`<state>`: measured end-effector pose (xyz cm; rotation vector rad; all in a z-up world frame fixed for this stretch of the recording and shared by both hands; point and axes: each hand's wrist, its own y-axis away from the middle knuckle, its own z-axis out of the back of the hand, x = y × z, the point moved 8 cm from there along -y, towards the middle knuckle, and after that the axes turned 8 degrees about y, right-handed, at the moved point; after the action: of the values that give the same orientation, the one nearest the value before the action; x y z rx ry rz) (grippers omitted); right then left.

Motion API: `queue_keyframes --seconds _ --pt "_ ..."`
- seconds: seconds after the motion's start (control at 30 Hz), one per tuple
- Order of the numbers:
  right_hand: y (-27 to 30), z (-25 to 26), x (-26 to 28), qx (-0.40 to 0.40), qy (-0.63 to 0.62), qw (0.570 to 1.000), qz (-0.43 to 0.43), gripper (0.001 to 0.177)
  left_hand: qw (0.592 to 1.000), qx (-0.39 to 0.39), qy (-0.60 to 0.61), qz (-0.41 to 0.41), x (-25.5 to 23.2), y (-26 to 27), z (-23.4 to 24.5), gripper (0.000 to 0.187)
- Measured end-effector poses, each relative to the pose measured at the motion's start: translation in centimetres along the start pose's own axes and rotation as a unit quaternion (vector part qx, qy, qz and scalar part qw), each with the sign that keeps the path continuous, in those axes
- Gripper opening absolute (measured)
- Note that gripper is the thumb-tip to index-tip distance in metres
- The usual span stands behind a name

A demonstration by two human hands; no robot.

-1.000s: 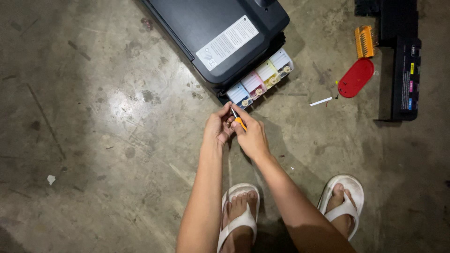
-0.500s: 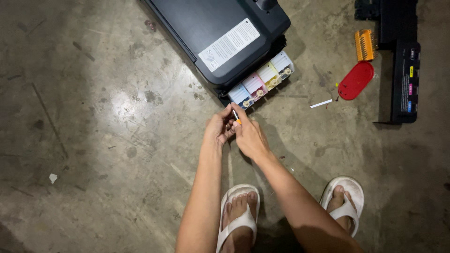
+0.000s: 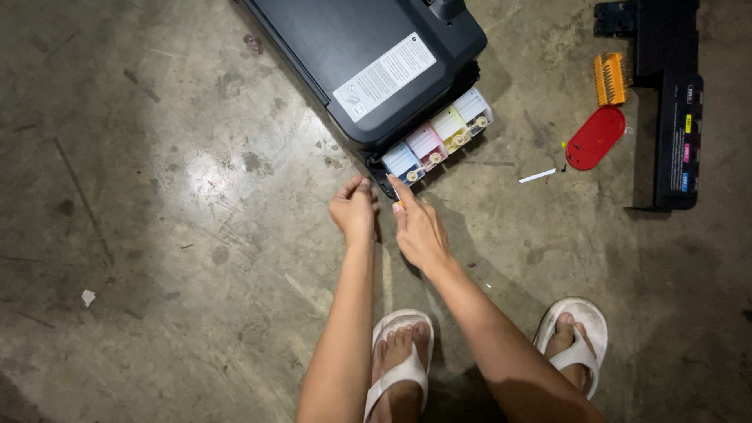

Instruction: The person uses a screwdriver to remove screws from the back and side of an Epson printer, then pulls out the ink tank assembly. They continue to unscrew fasteners on the ink tank unit while it is partially removed from the printer body.

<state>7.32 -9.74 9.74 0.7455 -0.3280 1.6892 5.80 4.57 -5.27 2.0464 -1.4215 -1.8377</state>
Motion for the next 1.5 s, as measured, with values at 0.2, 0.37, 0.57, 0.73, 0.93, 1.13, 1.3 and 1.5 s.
queue_keyframes --seconds 0.2,0.37,0.57,0.73,0.93,1.13,1.3,1.5 --pt "0.5 0.2 -0.4 0.004 -0.002 1.000 -0.009 0.055 0.998 -0.001 0.012 0.062 2.0 -2.7 -1.4 0.025" --pt "0.9 0.9 0.6 -0.018 -0.018 0.999 0.024 0.053 0.987 0.030 0.002 0.156 2.6 -4.3 -2.2 0.027" --pt "0.4 0.7 1.0 0.018 0.007 1.000 0.005 0.051 0.987 0.033 0.061 0.144 2.5 -5.2 -2.2 0.015" --pt "-1.2 1.2 2.2 0.021 0.069 0.997 0.020 0.047 0.977 0.029 0.111 0.182 3.0 -4.8 -2.1 0.021" --pt "-2.3 0.8 2.9 0.064 0.112 0.991 -0.027 0.049 0.977 0.048 0.151 0.146 3.3 -5.0 -2.3 0.026" --pt "-2.2 1.2 3.0 0.030 0.024 0.996 -0.079 0.046 0.972 0.053 0.183 0.138 2.8 -5.1 -2.3 0.030" --pt "-2.8 0.7 3.1 0.006 -0.009 0.997 -0.073 0.044 0.967 0.048 0.201 0.146 1.9 -4.8 -2.5 0.028" --pt "-3.5 1.9 4.4 -0.036 -0.076 0.996 -0.029 0.040 0.956 0.061 0.231 0.172 2.0 -5.1 -3.1 0.030"
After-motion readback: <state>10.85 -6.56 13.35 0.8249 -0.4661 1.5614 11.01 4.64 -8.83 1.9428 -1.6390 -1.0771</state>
